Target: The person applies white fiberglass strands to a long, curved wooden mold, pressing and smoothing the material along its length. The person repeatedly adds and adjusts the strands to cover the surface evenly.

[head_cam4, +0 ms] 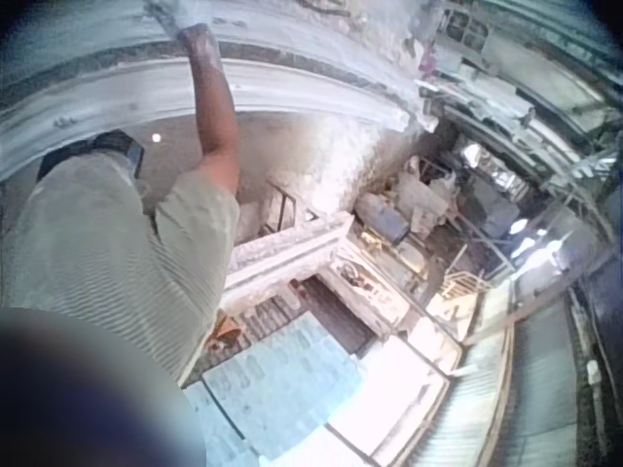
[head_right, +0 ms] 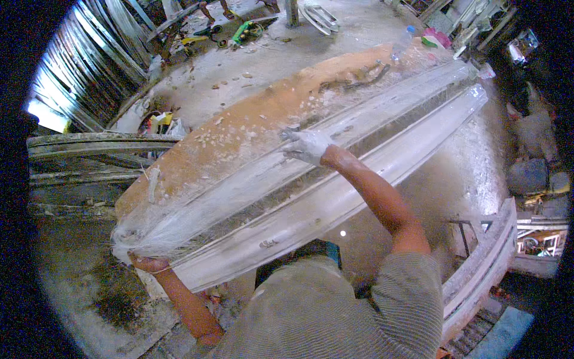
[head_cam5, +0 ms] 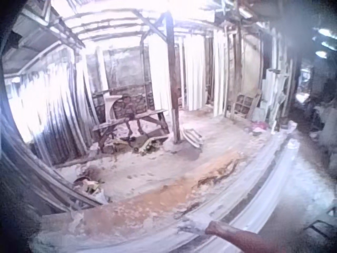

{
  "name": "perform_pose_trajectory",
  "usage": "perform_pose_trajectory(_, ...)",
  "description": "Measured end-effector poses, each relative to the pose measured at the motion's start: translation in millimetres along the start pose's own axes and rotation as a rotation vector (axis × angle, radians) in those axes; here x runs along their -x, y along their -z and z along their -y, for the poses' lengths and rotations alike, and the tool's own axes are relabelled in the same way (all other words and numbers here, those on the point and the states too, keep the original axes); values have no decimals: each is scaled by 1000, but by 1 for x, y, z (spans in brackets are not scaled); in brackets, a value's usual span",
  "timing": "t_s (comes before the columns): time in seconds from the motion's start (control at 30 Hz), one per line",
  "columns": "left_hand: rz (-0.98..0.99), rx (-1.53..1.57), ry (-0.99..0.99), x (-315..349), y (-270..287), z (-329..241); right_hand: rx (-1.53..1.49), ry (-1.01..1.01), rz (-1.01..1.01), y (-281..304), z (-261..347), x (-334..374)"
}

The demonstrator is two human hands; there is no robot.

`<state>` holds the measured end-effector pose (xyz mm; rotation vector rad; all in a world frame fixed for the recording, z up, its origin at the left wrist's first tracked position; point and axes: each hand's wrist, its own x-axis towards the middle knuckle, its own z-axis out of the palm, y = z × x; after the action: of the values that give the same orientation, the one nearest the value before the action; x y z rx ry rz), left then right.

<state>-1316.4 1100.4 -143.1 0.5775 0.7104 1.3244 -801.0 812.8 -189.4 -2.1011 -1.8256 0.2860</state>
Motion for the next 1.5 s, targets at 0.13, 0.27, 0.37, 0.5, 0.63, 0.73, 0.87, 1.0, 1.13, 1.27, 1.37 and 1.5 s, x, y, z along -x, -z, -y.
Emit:
perform_pose_trajectory(0.13, 232, -744, -829, -28, 54, 3, 443, -128, 319, -23, -14, 3)
perform_pose_trajectory(0.27, 127, -421, -466, -44, 88, 2, 278, 8, 5, -21, -15, 15)
perform_pose_trajectory(0.37, 311, -480, -616, -35, 96, 6, 363, -75, 49, 3, -33, 23)
perform_pose_trajectory(0.5, 165, -574, -438, -11, 63, 23, 203, -66, 69, 42, -90, 50)
perform_pose_trajectory(0.63, 129, -274, -269, 39, -14, 66, 441, -257, 343, 96, -194, 103)
perform_pose_trajectory(0.73, 226, 69, -99, 86, -83, 115, 563, -392, 459, 139, -293, 137)
perform_pose_trajectory(0.87, 537, -550, -600, 133, -189, 226, 483, -556, 207, 150, -363, 157)
perform_pose_trajectory(1.0, 216, -119, 182, 194, -320, 328, -213, -54, 161, 121, -306, 147)
perform_pose_trajectory(1.13, 475, -178, 76, 269, -427, 403, -773, 282, -87, 95, -217, 157)
perform_pose_trajectory(1.27, 485, -59, 206, 279, -467, 403, -1237, -55, 75, 125, -245, 177)
perform_pose_trajectory(1.37, 533, 130, 394, 267, -459, 403, -1069, -278, 140, 179, -308, 218)
perform_pose_trajectory(1.5, 49, -48, 485, 279, -434, 412, -790, -569, 241, 233, -377, 239)
